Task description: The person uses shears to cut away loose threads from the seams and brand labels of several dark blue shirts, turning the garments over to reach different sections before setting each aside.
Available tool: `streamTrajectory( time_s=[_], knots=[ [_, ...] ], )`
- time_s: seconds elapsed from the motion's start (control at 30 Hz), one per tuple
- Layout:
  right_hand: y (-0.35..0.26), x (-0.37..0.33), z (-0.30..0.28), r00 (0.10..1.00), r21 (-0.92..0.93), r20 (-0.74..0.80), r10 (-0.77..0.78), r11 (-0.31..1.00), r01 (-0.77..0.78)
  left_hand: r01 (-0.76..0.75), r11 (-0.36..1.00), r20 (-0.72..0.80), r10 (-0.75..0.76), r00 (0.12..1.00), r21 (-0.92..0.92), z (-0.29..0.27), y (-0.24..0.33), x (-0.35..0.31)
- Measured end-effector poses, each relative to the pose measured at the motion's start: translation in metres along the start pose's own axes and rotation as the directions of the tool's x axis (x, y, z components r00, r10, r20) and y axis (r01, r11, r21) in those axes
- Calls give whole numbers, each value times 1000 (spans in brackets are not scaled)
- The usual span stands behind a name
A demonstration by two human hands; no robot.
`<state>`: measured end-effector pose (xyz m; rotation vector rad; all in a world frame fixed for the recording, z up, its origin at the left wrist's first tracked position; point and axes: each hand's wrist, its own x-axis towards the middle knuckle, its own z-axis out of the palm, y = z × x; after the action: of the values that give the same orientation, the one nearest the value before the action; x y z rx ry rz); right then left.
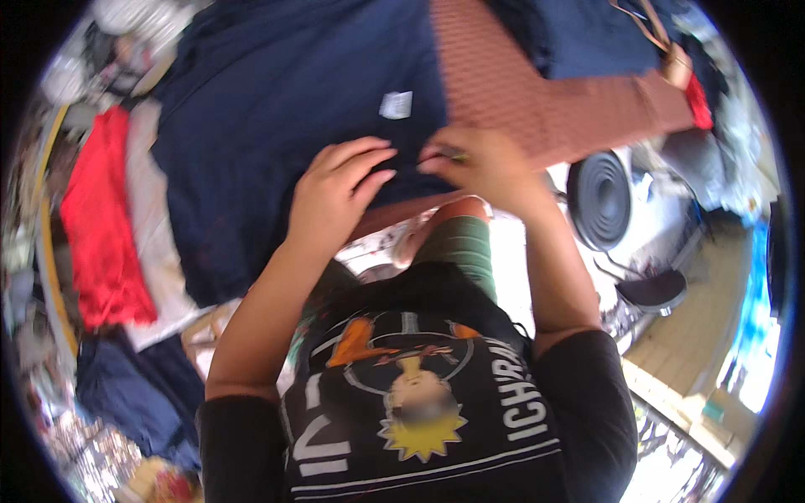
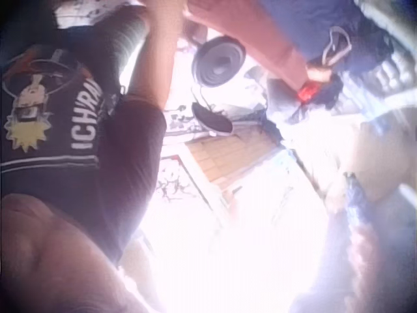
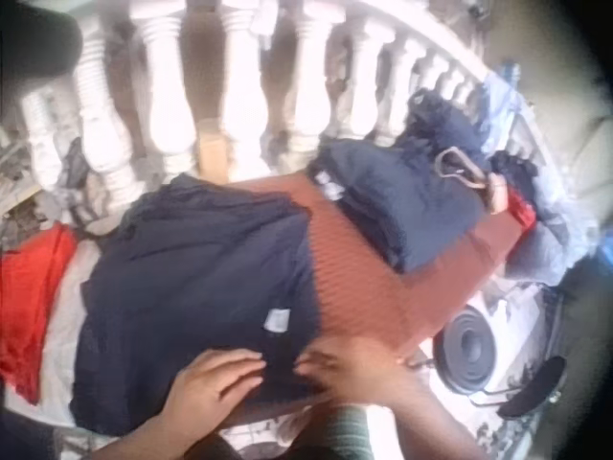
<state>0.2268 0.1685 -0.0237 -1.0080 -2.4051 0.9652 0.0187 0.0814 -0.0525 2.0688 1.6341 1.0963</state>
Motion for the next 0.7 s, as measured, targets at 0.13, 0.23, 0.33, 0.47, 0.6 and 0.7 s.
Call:
streamTrajectory(
  time_s=[0.13,0.23,0.33,0.47,0.6,0.7],
  knots=[
    [14,1,11,987,-34,133,89,996,-85,-6,996,-36,9,999,87,20,-7,-3],
    [14,0,8,987,20,105,124,992,-127,32,997,-16,-31,999,64,21,-5,0],
    [17,-4,7,988,1,88,126,992,-126,54,998,-18,-53,998,40,24,-4,2],
    [17,1,11,989,32,121,81,996,-86,114,993,43,-112,993,-33,13,-13,0],
    [21,-3,17,990,29,94,102,994,-105,66,987,271,-25,962,-144,-20,-18,4],
    [18,-12,9,995,130,55,86,987,-93,-1,1000,286,-3,958,13,-48,-10,2]
  ],
)
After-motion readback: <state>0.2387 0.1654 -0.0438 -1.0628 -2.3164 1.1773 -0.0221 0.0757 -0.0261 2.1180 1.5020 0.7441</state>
